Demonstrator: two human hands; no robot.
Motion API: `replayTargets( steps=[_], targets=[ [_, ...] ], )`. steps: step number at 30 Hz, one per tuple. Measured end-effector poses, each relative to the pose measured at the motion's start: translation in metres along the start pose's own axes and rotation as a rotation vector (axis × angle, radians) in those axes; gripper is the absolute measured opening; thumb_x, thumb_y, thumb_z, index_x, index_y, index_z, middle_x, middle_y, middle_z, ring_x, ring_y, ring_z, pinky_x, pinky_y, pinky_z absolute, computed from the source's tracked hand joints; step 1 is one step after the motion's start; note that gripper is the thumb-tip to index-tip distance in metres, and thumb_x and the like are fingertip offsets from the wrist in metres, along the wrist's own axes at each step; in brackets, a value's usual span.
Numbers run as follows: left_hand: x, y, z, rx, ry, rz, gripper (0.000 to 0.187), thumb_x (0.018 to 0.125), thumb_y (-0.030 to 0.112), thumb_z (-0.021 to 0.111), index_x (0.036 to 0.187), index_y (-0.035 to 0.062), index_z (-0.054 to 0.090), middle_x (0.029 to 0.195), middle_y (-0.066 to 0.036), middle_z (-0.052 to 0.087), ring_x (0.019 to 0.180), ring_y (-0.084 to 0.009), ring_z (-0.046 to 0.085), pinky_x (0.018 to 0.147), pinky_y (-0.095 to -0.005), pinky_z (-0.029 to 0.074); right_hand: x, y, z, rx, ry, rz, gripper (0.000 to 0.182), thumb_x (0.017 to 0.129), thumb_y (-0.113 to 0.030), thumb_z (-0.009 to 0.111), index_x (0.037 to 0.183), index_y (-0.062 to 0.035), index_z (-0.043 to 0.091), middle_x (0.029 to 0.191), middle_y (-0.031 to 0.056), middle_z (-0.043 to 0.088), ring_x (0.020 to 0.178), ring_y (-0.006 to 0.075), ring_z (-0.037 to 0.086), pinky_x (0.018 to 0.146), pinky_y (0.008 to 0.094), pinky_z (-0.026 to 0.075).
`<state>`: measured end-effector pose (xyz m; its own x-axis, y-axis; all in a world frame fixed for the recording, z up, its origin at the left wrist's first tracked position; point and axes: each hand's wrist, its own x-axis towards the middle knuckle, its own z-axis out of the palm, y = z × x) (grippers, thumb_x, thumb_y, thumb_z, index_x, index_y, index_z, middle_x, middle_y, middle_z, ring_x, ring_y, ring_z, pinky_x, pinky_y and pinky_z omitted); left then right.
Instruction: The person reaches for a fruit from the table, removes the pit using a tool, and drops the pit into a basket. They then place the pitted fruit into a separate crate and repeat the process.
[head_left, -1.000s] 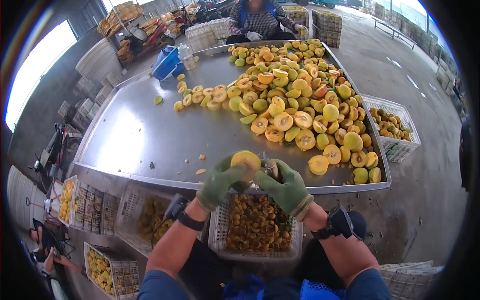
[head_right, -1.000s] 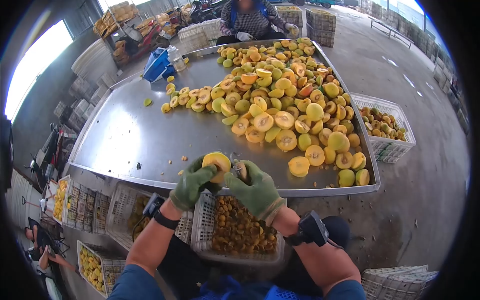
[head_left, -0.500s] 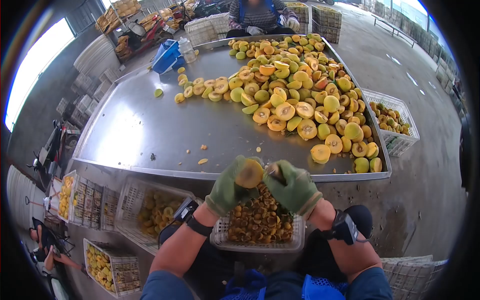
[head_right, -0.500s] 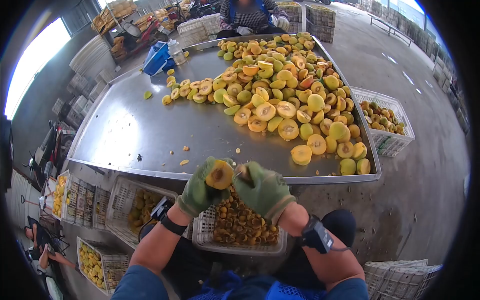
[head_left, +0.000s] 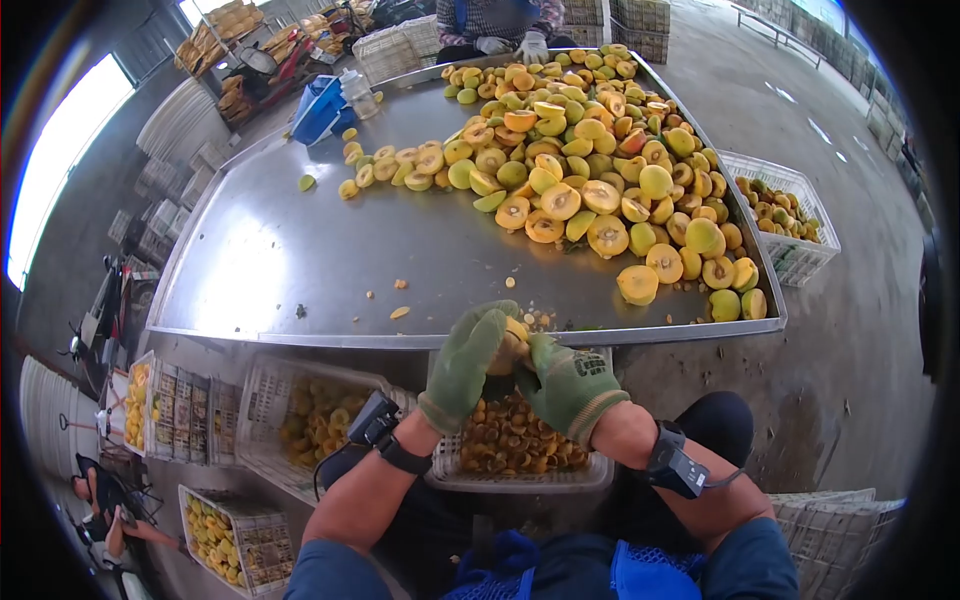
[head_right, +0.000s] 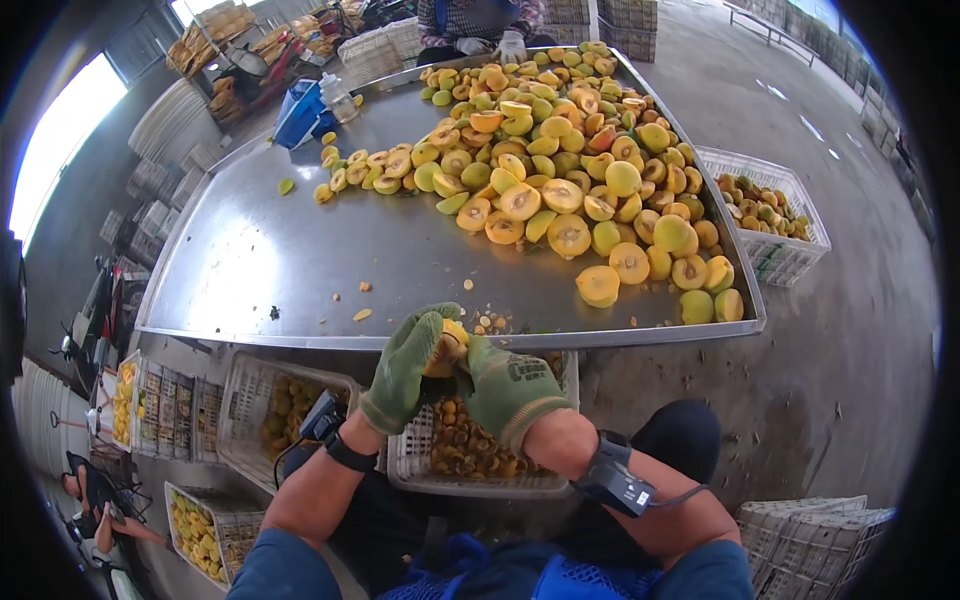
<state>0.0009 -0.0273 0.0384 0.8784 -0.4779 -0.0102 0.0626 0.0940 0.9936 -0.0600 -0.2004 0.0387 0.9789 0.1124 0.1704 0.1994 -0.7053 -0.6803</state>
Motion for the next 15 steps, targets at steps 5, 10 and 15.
replayTargets(
  steps=[5,10,15],
  targets=[
    [0.000,-0.009,0.004,0.022,0.090,-0.037,0.040,0.110,0.035,0.048,0.133,0.0039,0.057,0.111,-0.006,0.066,0.096,-0.0134,0.066,0.073,-0.0298,0.059,0.000,-0.005,0.001,0.002,-0.112,0.108,0.027,0.093,-0.023,0.064,0.108,-0.0019,0.057,0.089,0.0237,0.070,0.083,0.0448,0.068,0.073,0.0533,0.052],
    [-0.002,-0.020,0.009,0.114,0.169,0.062,0.039,0.109,0.035,0.051,0.131,0.0032,0.060,0.112,-0.006,0.065,0.097,-0.0136,0.065,0.079,-0.0304,0.058,-0.001,-0.006,0.000,-0.031,-0.191,0.121,0.030,0.092,-0.019,0.062,0.113,0.0014,0.057,0.093,0.0252,0.071,0.088,0.0437,0.070,0.076,0.0515,0.055],
    [-0.004,-0.014,0.017,0.131,0.260,0.015,0.037,0.109,0.032,0.051,0.127,0.0018,0.062,0.113,-0.006,0.065,0.099,-0.0133,0.063,0.089,-0.0308,0.054,0.000,-0.005,0.004,-0.056,-0.216,0.154,0.031,0.092,-0.018,0.062,0.114,0.0022,0.058,0.095,0.0257,0.072,0.090,0.0436,0.071,0.077,0.0509,0.056]
  ],
)
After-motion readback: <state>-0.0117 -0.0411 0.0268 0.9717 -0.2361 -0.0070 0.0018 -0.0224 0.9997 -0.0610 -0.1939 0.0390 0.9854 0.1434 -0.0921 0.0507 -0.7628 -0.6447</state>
